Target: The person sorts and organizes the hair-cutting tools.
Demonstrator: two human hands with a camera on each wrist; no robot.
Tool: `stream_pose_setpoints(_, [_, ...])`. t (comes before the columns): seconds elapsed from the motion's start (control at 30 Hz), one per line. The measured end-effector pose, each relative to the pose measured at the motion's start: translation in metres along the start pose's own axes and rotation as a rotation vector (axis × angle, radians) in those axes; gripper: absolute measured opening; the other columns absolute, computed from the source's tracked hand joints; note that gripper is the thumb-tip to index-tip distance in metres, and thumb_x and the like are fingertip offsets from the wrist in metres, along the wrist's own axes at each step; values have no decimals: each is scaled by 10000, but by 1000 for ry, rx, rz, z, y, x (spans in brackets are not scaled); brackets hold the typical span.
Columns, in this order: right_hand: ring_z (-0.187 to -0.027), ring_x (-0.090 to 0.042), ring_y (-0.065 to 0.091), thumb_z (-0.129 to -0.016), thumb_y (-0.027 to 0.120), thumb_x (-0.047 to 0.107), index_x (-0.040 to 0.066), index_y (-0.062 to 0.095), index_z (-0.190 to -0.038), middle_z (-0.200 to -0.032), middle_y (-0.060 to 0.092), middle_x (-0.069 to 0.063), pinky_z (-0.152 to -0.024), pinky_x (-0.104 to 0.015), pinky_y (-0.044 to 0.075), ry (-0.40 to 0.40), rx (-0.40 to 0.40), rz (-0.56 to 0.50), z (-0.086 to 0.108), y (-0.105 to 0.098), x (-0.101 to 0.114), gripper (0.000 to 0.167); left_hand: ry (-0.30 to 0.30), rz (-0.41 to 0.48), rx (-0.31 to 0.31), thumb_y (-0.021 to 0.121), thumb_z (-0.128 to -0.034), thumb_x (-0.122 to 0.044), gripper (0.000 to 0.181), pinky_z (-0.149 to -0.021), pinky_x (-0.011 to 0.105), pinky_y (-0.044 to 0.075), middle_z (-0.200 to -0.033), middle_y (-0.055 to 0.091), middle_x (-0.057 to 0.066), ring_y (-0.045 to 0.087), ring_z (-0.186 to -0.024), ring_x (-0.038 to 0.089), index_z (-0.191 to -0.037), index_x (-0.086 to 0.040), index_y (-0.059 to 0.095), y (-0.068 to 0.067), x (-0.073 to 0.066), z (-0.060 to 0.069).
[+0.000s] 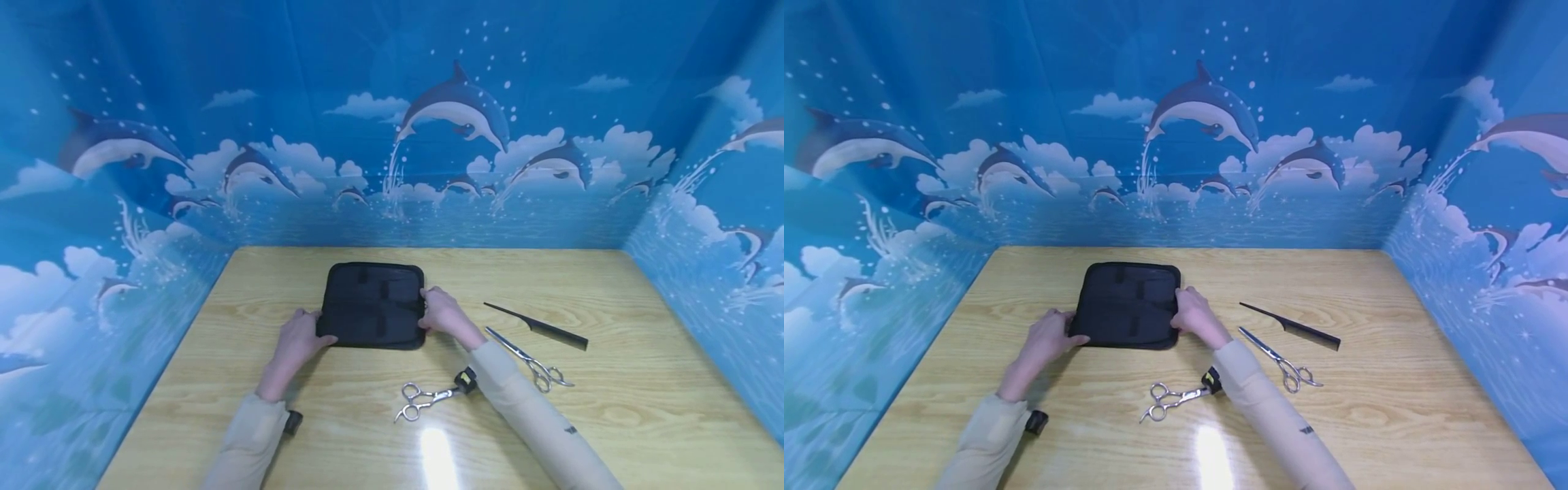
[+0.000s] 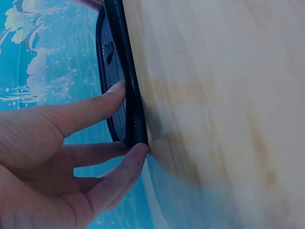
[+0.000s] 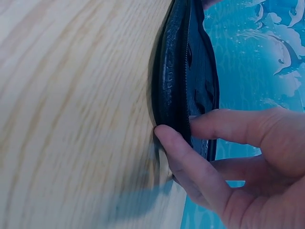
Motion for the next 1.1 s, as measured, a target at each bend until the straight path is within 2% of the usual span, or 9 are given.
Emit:
stream_pose_setpoints(0.07, [-998,-328,636,-822,779,-10,-25,373,-1532,-1440,471,-264,-543,-203,563,-1,4,1,1,0,-1,818,-2,-1,12,805,-883,-266,668,-924,520,527,-1198,595,316,610,-1076,421,-1358,128,548,1,-1,-1])
stream_pose_setpoints(0.23, [-805,-259,674,-807,779,-36,-30,367,-1533,-1428,472,-272,-532,-210,567,1,4,-25,2,-2,-3,835,-12,21,24,805,-883,-254,669,-952,542,510,-1220,581,320,601,-1095,441,-1361,131,540,2,-2,0])
stream_pose_setpoints(0.47, [-901,-290,648,-820,791,-17,-30,371,-1530,-1411,484,-270,-535,-200,561,-4,3,-9,3,-1,-5,825,-21,37,14,820,-869,-243,668,-930,540,522,-1209,578,316,615,-1063,439,-1350,131,547,2,-4,1])
stream_pose_setpoints(0.6, [-805,-242,661,-833,785,-18,-32,362,-1534,-1427,472,-274,-547,-211,568,1,12,-26,4,-1,-7,819,-22,43,12,824,-865,-234,672,-933,535,522,-1202,577,313,615,-1065,436,-1353,133,542,2,-6,3])
stream_pose_setpoints(1.1, [-662,-166,653,-832,766,-53,-38,347,-1538,-1474,438,-273,-561,-219,576,14,25,-80,10,-3,-17,821,-13,51,3,846,-842,-238,663,-923,537,529,-1166,589,306,617,-1052,449,-1307,138,561,5,-15,6])
Point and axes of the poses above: each hand's wrist, its own z-axis away from the middle knuckle, its own y-axis out of the palm, x = y × z, the point moved 7 cm from there along -z, towards the middle knuckle
